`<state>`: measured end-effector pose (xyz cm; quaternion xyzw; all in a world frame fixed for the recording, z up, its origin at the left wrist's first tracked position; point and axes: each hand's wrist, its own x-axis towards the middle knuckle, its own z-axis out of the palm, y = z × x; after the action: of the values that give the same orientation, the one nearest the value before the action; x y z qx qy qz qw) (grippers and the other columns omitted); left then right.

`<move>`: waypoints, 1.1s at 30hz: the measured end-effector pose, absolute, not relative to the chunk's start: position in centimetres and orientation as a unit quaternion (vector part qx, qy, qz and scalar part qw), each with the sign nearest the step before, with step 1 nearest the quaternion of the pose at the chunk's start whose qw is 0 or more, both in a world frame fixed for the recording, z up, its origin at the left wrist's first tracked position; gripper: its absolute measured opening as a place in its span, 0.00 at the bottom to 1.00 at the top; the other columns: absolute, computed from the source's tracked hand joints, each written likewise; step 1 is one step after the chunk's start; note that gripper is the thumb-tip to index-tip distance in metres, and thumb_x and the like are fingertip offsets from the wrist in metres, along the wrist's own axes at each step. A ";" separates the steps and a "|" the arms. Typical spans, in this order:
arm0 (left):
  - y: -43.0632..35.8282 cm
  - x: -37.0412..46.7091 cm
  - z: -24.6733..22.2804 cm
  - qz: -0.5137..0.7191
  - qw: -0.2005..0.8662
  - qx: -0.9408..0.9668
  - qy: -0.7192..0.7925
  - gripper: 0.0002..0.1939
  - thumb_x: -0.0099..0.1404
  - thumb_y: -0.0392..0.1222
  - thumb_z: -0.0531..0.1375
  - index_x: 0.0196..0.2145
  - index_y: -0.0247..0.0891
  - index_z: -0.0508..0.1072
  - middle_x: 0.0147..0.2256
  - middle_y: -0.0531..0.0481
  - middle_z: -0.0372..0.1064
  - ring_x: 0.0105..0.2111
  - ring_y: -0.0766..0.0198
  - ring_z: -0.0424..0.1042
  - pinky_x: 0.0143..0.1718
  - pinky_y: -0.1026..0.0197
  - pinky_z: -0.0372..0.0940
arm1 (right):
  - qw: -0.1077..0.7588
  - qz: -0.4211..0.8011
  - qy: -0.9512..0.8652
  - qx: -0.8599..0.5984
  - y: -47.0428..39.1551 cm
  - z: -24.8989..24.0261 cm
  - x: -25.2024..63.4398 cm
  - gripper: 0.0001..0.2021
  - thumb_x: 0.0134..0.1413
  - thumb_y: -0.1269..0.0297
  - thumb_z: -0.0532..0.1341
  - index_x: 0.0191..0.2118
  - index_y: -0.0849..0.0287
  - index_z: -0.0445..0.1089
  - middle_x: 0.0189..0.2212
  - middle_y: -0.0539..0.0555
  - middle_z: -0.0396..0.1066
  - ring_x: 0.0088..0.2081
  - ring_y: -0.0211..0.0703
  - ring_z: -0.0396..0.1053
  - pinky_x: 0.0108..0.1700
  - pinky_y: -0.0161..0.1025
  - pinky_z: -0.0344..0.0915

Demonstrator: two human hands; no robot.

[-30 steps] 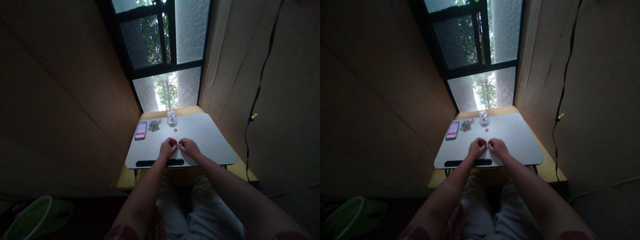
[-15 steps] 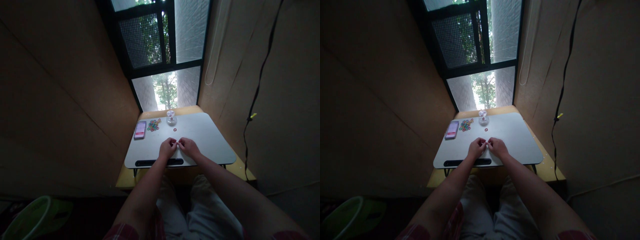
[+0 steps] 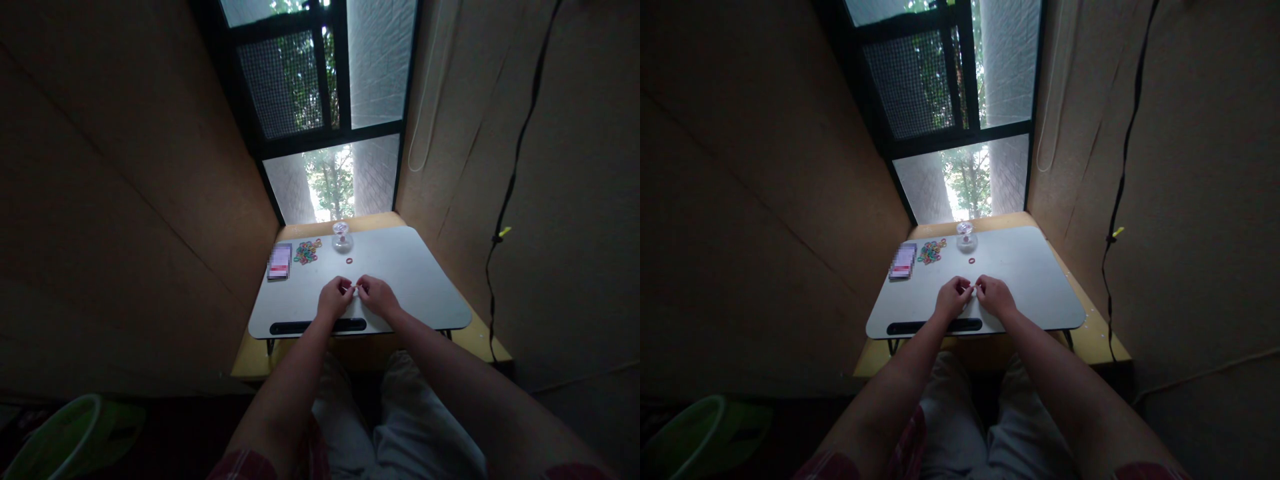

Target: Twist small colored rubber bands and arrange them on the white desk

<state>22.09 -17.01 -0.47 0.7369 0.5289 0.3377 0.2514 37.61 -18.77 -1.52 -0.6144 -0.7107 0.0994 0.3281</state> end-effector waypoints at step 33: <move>-17.0 22.1 -0.7 0.337 0.251 0.736 0.530 0.11 0.64 0.45 0.55 0.40 0.41 0.75 0.34 0.51 0.75 0.32 0.67 0.71 0.34 0.65 0.63 | 0.319 0.099 -0.713 -0.616 -18.5 -1.7 37.8 0.08 0.56 0.61 0.57 0.32 0.56 0.71 0.27 0.51 0.72 0.28 0.37 0.65 0.32 0.33 0.54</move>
<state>22.14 -16.96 -0.66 0.7364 0.5302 0.3369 0.2511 37.80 -18.54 -1.69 -0.6163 -0.7132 0.0990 0.3190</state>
